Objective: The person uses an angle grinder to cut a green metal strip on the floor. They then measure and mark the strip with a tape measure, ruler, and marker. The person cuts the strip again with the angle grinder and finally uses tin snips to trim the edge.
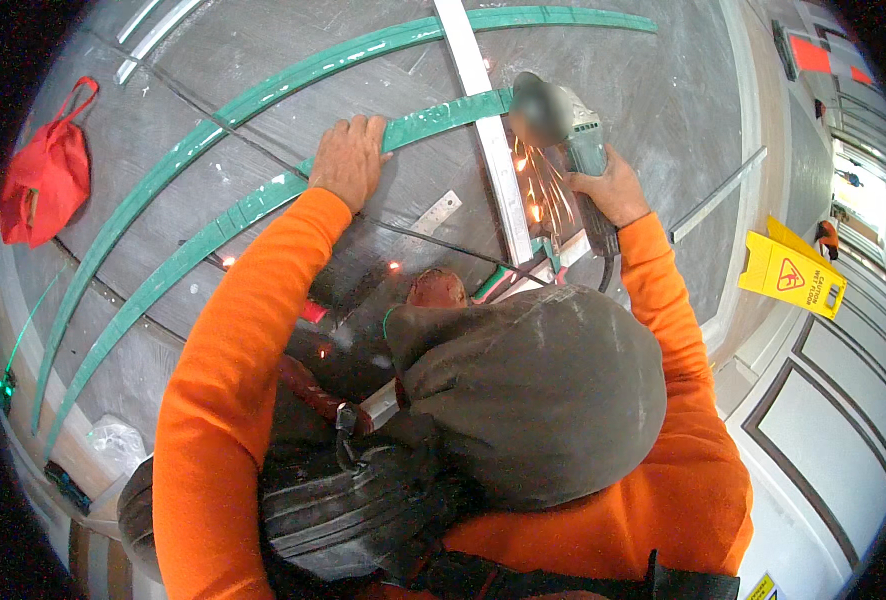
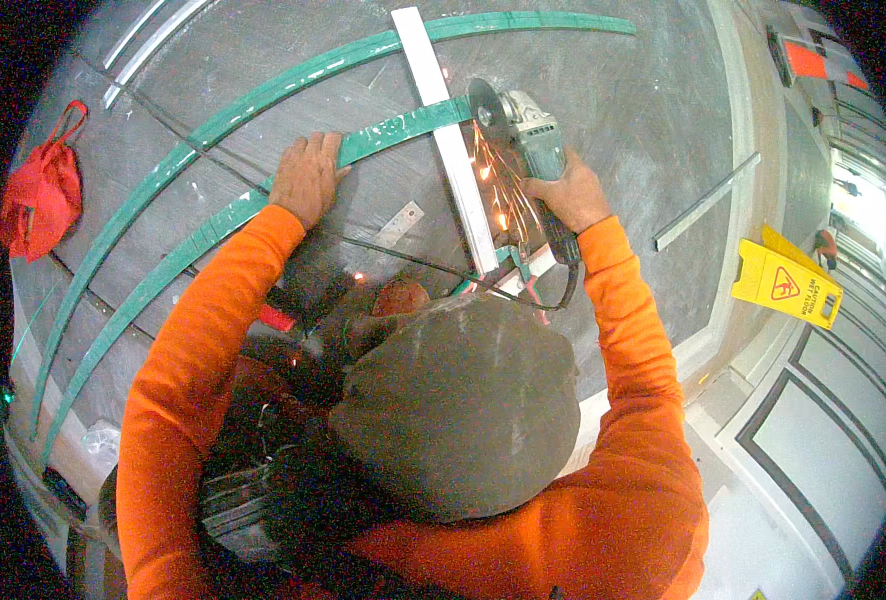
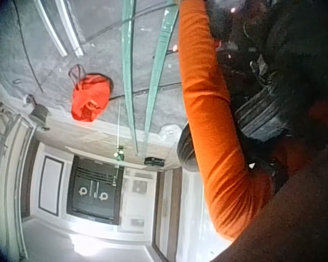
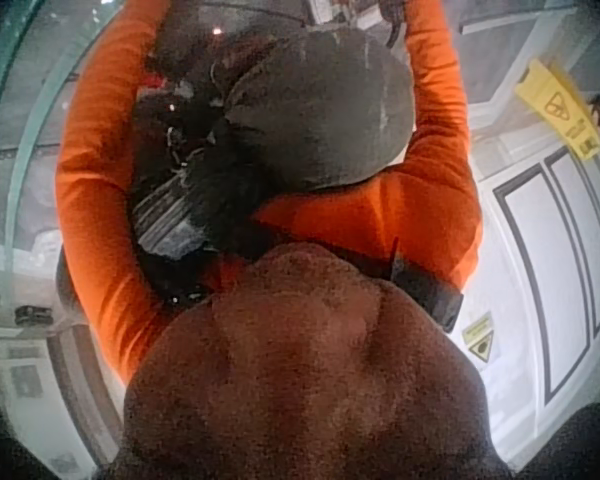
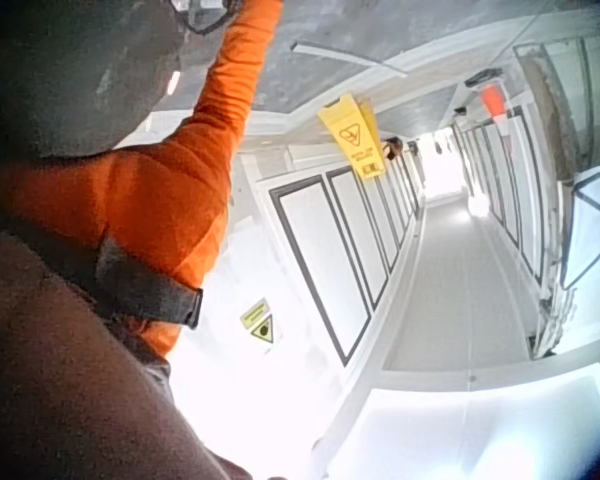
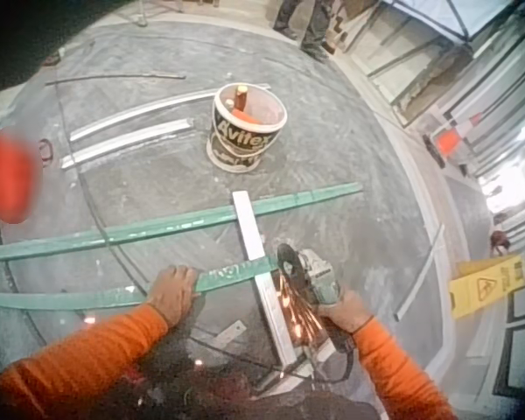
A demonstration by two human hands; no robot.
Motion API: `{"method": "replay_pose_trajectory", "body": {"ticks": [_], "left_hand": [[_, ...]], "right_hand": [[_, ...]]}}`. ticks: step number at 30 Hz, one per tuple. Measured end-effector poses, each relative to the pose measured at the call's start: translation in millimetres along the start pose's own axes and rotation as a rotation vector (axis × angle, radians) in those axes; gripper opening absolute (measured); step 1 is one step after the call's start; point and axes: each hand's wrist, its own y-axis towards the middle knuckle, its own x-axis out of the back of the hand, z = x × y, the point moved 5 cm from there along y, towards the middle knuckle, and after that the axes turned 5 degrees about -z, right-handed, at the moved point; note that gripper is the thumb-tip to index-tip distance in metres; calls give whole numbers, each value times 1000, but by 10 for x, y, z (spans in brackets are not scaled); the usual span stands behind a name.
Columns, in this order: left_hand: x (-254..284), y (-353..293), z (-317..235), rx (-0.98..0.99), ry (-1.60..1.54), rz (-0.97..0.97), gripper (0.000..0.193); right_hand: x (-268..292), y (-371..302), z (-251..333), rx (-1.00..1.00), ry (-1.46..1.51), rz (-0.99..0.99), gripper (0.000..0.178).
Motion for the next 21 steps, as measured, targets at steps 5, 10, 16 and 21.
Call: {"method": "replay_pose_trajectory", "body": {"ticks": [5, 10, 16, 21], "left_hand": [[-13, 12, -19, 4, 31, 12, 38], [19, 10, -37, 0, 15, 6, 40], [3, 3, -15, -13, 8, -9, 40], [-12, 19, -19, -10, 14, 11, 41]], "right_hand": [[-17, 65, -102, 41, -71, -16, 67], [-27, 114, -94, 140, -4, -37, 72], [-33, 187, -149, 74, -61, 31, 73], [-22, 169, -63, 70, -47, 35, 71]]}}
